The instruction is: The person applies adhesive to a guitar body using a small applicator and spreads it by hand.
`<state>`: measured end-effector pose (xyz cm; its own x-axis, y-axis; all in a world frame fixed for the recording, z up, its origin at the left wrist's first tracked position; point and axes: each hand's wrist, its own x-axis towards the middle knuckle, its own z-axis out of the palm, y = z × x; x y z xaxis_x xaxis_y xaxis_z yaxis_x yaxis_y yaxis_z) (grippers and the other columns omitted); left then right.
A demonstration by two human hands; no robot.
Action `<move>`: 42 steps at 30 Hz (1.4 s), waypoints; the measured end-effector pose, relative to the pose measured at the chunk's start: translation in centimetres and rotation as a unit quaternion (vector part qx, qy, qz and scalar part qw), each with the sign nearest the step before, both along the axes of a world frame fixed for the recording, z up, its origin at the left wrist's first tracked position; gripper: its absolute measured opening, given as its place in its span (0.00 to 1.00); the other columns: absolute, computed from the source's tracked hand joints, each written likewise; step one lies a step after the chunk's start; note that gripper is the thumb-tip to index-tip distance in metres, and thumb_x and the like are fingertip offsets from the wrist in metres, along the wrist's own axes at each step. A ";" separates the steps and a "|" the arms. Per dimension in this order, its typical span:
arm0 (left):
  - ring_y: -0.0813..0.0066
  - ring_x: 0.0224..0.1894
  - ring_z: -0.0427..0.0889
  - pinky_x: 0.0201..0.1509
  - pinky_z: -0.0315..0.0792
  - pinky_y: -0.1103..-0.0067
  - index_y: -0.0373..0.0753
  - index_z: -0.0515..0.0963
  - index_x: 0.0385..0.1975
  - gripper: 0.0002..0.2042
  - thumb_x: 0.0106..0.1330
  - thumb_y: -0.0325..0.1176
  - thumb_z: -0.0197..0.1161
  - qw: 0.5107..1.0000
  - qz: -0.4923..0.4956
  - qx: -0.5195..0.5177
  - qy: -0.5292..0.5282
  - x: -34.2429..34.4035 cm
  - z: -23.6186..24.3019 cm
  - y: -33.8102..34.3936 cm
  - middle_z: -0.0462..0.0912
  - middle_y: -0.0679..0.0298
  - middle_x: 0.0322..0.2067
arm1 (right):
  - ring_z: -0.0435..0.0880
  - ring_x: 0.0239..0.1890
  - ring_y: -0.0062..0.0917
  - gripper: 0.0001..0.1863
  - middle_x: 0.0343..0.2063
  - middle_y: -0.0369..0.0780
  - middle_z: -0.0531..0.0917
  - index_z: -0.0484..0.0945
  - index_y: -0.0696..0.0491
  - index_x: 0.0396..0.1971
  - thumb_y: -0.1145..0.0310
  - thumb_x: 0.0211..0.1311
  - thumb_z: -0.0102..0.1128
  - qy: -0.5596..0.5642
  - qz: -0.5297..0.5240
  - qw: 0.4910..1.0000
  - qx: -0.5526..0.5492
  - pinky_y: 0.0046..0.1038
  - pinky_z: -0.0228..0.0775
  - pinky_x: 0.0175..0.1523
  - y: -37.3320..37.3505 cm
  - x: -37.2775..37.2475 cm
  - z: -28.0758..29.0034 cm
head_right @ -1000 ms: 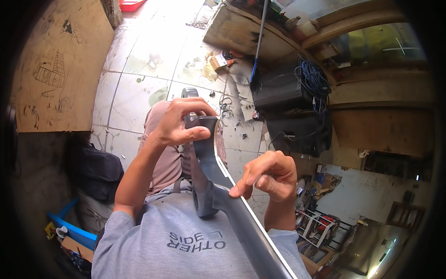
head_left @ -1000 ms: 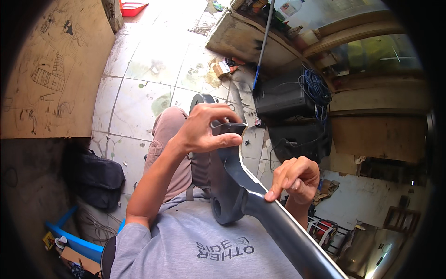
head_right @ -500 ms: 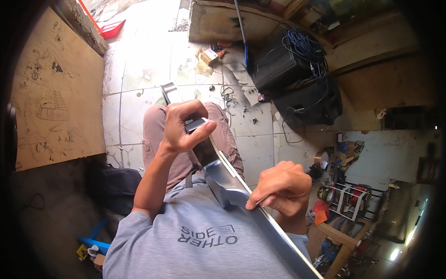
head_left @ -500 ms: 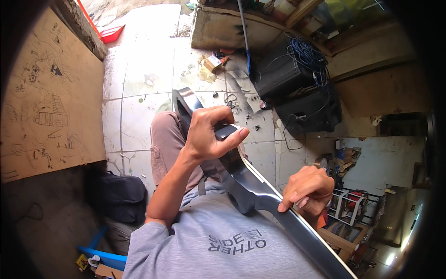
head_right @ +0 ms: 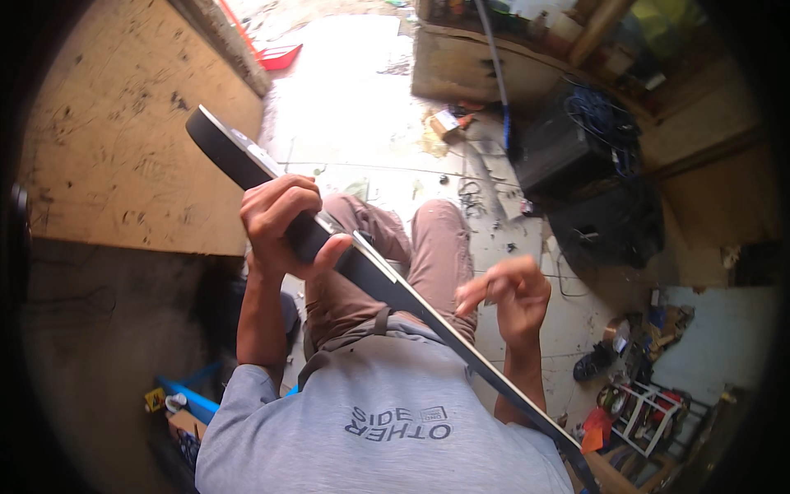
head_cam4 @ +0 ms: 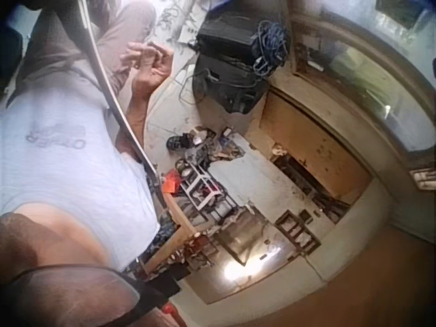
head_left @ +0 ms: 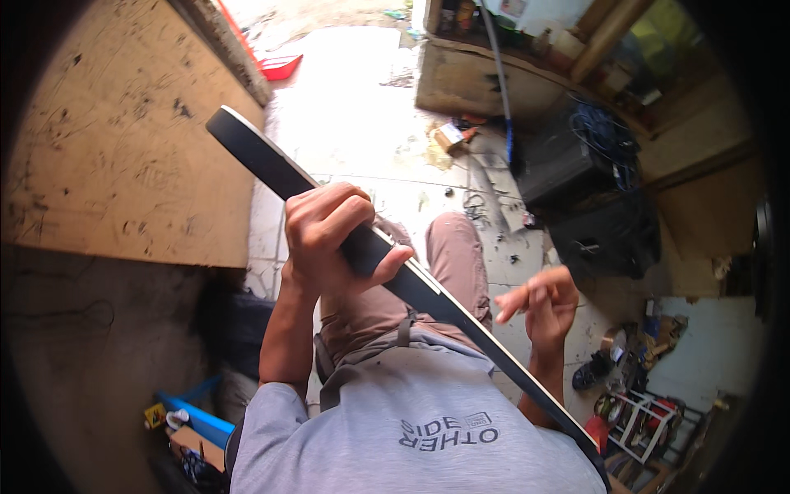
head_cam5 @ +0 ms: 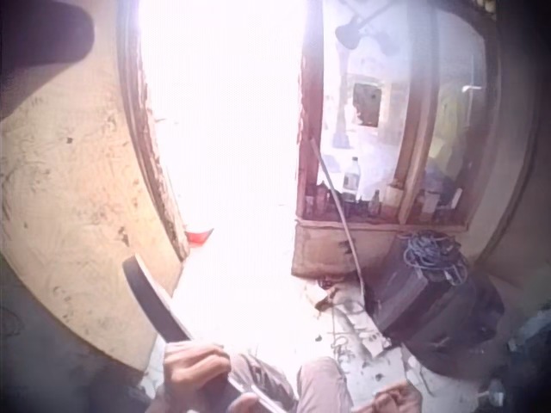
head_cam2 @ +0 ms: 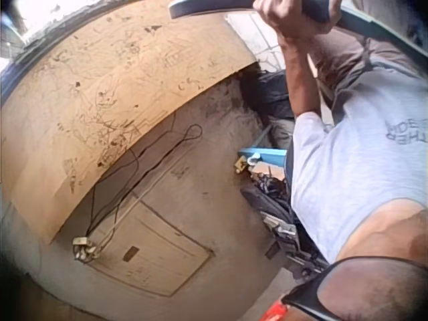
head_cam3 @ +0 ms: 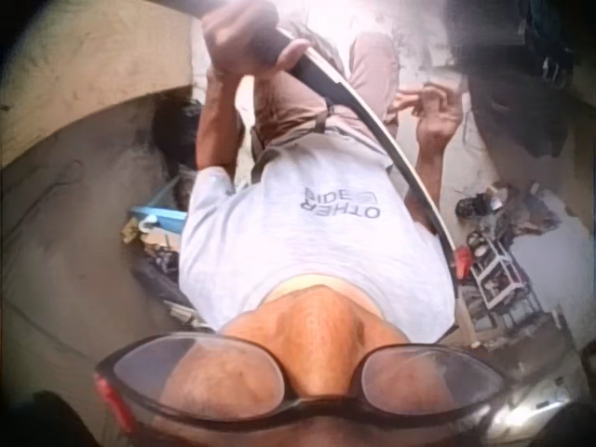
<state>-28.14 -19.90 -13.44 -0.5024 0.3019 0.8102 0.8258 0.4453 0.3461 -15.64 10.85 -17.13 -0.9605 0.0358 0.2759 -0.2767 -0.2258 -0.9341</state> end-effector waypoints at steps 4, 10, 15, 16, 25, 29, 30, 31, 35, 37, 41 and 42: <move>0.65 0.19 0.77 0.25 0.72 0.73 0.40 0.72 0.20 0.24 0.52 0.50 0.80 0.998 0.026 -0.047 0.028 -0.9 -3.1 -2.7 0.74 0.62 0.20 | 0.88 0.24 0.24 0.10 0.30 0.45 0.89 0.75 0.57 0.44 0.64 0.82 0.56 -0.263 -0.120 0.956 0.052 0.23 0.80 0.29 0.5 1.2 -10.0; 0.59 0.23 0.82 0.35 0.80 0.69 0.40 0.73 0.21 0.22 0.53 0.47 0.80 0.994 0.074 -0.079 -0.018 0.2 -7.7 -3.2 0.75 0.60 0.20 | 0.84 0.24 0.16 0.11 0.30 0.39 0.89 0.76 0.54 0.45 0.62 0.81 0.57 -0.437 0.065 0.885 0.148 0.18 0.74 0.27 -1.1 6.8 -10.6; 0.57 0.25 0.84 0.36 0.82 0.69 0.40 0.74 0.24 0.20 0.52 0.44 0.80 0.991 0.096 -0.078 -0.048 1.1 -8.8 -2.6 0.78 0.58 0.23 | 0.81 0.28 0.16 0.14 0.32 0.36 0.87 0.78 0.55 0.45 0.58 0.80 0.58 -0.474 0.208 0.823 0.233 0.22 0.74 0.33 0.1 9.3 -8.9; 0.57 0.26 0.84 0.35 0.81 0.70 0.39 0.74 0.24 0.20 0.52 0.43 0.80 0.990 0.095 -0.078 -0.068 1.4 -9.1 -2.6 0.80 0.58 0.25 | 0.81 0.27 0.17 0.13 0.33 0.36 0.87 0.79 0.56 0.44 0.60 0.80 0.58 -0.449 0.228 0.825 0.256 0.23 0.74 0.33 0.5 9.5 -8.3; 0.61 0.27 0.81 0.31 0.77 0.70 0.39 0.71 0.21 0.22 0.52 0.45 0.80 0.993 0.052 -0.087 -0.053 2.3 -9.8 -2.6 0.76 0.60 0.24 | 0.91 0.30 0.29 0.07 0.28 0.44 0.90 0.82 0.59 0.40 0.70 0.74 0.62 -0.370 0.222 0.850 0.303 0.31 0.78 0.38 0.3 4.4 6.2; 0.56 0.34 0.86 0.38 0.81 0.68 0.36 0.74 0.24 0.27 0.55 0.56 0.75 0.995 -0.010 -0.085 -0.058 2.3 -9.5 -3.8 0.81 0.57 0.29 | 0.89 0.27 0.26 0.06 0.27 0.43 0.89 0.81 0.58 0.41 0.71 0.73 0.63 -0.255 0.229 0.831 0.438 0.28 0.77 0.35 1.1 -0.5 8.2; 0.54 0.37 0.87 0.44 0.84 0.64 0.34 0.76 0.25 0.31 0.60 0.64 0.68 0.994 -0.025 -0.077 -0.070 2.1 -9.5 -4.2 0.83 0.56 0.30 | 0.88 0.27 0.22 0.06 0.27 0.42 0.89 0.81 0.58 0.41 0.71 0.73 0.64 -0.220 0.241 0.833 0.447 0.26 0.77 0.34 1.4 -1.7 7.7; 0.53 0.38 0.87 0.48 0.83 0.62 0.34 0.77 0.25 0.32 0.63 0.66 0.64 0.994 -0.033 -0.062 -0.080 2.0 -9.6 -4.7 0.83 0.55 0.30 | 0.87 0.26 0.18 0.06 0.27 0.42 0.89 0.80 0.58 0.41 0.71 0.73 0.64 -0.184 0.258 0.833 0.454 0.24 0.76 0.33 1.3 -2.9 7.0; 0.55 0.39 0.89 0.59 0.82 0.55 0.32 0.79 0.24 0.40 0.76 0.70 0.45 0.991 -0.033 -0.001 -0.127 2.4 -9.3 -4.9 0.84 0.55 0.27 | 0.84 0.27 0.21 0.18 0.26 0.39 0.86 0.80 0.57 0.43 0.59 0.67 0.74 -0.024 0.272 0.849 0.453 0.28 0.74 0.34 -0.1 -7.1 1.6; 0.56 0.39 0.89 0.59 0.81 0.55 0.32 0.79 0.23 0.40 0.77 0.69 0.44 0.988 -0.033 0.021 -0.150 2.4 -9.3 -5.4 0.85 0.56 0.27 | 0.87 0.30 0.29 0.28 0.27 0.42 0.86 0.79 0.56 0.46 0.48 0.62 0.77 -0.044 0.290 0.845 0.447 0.35 0.76 0.37 -2.9 -8.8 0.4; 0.55 0.36 0.89 0.58 0.82 0.56 0.33 0.80 0.23 0.37 0.78 0.65 0.48 0.984 -0.032 0.071 -0.160 2.0 -9.4 -6.0 0.85 0.56 0.26 | 0.77 0.25 0.18 0.40 0.22 0.33 0.77 0.77 0.54 0.52 0.41 0.49 0.85 -0.002 0.284 0.877 0.387 0.27 0.69 0.31 -8.2 -11.1 -5.1; 0.57 0.36 0.89 0.59 0.81 0.55 0.34 0.80 0.22 0.38 0.78 0.67 0.46 0.982 -0.024 0.081 -0.169 2.1 -9.4 -6.3 0.84 0.57 0.25 | 0.79 0.26 0.21 0.42 0.22 0.34 0.78 0.76 0.53 0.53 0.39 0.48 0.85 0.009 0.281 0.871 0.404 0.28 0.71 0.32 -9.4 -11.7 -5.6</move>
<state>-26.08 -26.17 -22.88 -0.7389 0.2127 0.6393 0.6705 0.3259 0.6665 -27.29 1.43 -22.68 -0.7591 -0.6509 0.0088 -0.3513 0.3981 -0.8474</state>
